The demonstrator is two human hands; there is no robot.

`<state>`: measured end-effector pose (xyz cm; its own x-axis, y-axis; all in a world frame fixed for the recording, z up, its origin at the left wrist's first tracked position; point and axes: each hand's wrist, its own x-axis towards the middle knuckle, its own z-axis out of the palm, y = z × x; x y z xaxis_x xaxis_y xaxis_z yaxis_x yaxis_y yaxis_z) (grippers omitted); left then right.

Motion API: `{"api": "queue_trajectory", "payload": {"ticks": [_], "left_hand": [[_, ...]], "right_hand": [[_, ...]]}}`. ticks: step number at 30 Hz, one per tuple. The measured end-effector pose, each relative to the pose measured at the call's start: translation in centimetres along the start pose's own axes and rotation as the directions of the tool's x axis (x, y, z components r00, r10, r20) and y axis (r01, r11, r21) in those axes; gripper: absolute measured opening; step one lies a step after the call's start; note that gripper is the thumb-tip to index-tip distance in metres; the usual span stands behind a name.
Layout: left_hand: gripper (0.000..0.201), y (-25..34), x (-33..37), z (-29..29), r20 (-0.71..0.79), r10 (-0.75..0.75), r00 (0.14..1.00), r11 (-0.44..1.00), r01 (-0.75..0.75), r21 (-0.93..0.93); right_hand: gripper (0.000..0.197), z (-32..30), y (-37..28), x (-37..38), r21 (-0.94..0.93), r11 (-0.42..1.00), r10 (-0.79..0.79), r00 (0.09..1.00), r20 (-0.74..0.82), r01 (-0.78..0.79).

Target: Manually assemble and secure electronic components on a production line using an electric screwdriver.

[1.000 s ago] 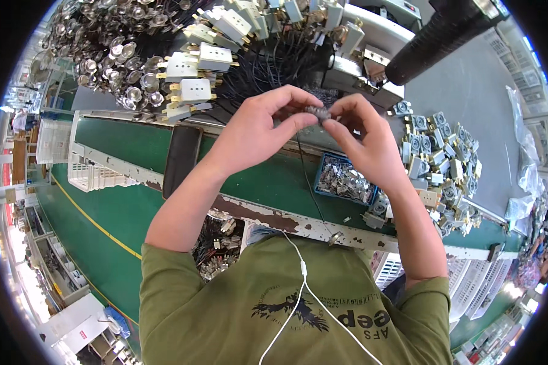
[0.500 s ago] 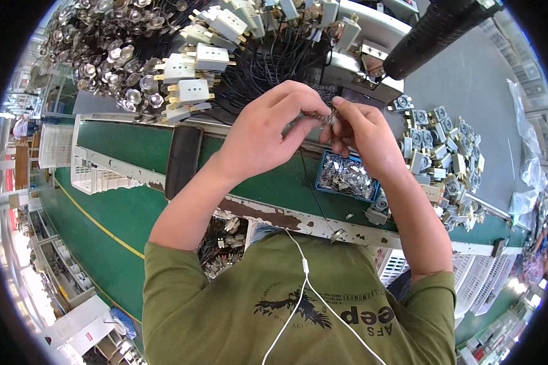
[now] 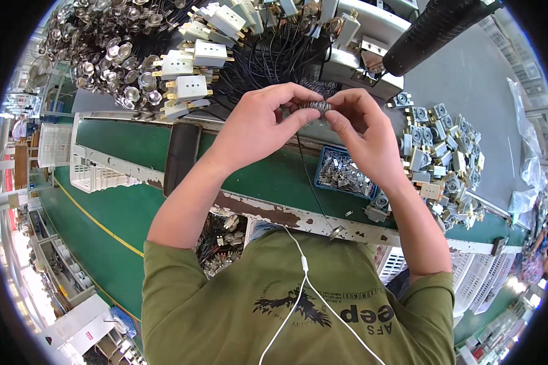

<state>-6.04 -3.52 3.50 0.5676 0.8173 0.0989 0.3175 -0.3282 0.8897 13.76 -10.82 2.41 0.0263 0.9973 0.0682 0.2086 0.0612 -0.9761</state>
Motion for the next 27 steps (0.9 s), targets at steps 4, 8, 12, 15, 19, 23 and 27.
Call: {"api": "queue_trajectory", "payload": {"ticks": [4, 8, 12, 15, 19, 23, 27], "left_hand": [[0.023, 0.8, -0.2, -0.4, 0.024, 0.050, 0.998, 0.986, -0.053, 0.161], [0.020, 1.3, -0.4, -0.4, 0.019, 0.115, 0.993, 0.962, -0.116, 0.249], [0.017, 0.6, -0.2, 0.2, -0.012, 0.288, 0.958, 0.916, -0.271, 0.297], [0.019, 0.5, -0.3, 0.4, -0.031, 0.555, 0.831, 0.752, -0.486, 0.446], [0.023, 0.7, -0.6, 0.8, -0.108, 0.462, 0.880, 0.852, -0.407, 0.328], [0.018, -0.1, 0.0, 1.3, -0.181, 0.055, 0.982, 0.959, -0.103, -0.263], [0.019, -0.3, 0.1, 1.6, -0.114, 0.031, 0.993, 0.915, -0.074, -0.397]], "right_hand": [[0.014, 0.1, -0.4, -0.2, -0.123, 0.992, 0.016, 0.999, 0.041, -0.011], [0.021, 0.0, 0.0, -0.2, -0.065, 0.997, 0.047, 0.996, 0.080, -0.042], [0.031, -0.1, 0.1, 0.3, 0.091, 0.971, 0.211, 0.972, 0.099, -0.220], [0.034, -0.5, 0.0, 0.9, 0.251, 0.916, 0.276, 0.946, 0.168, -0.312], [0.030, -0.2, 0.0, 0.8, 0.361, 0.898, 0.242, 0.968, 0.067, -0.249], [0.020, -0.4, 0.7, 0.2, 0.287, 0.956, 0.071, 0.997, -0.015, -0.063], [0.021, -0.3, 0.5, 0.0, 0.170, 0.985, -0.014, 1.000, -0.025, 0.018]]}}
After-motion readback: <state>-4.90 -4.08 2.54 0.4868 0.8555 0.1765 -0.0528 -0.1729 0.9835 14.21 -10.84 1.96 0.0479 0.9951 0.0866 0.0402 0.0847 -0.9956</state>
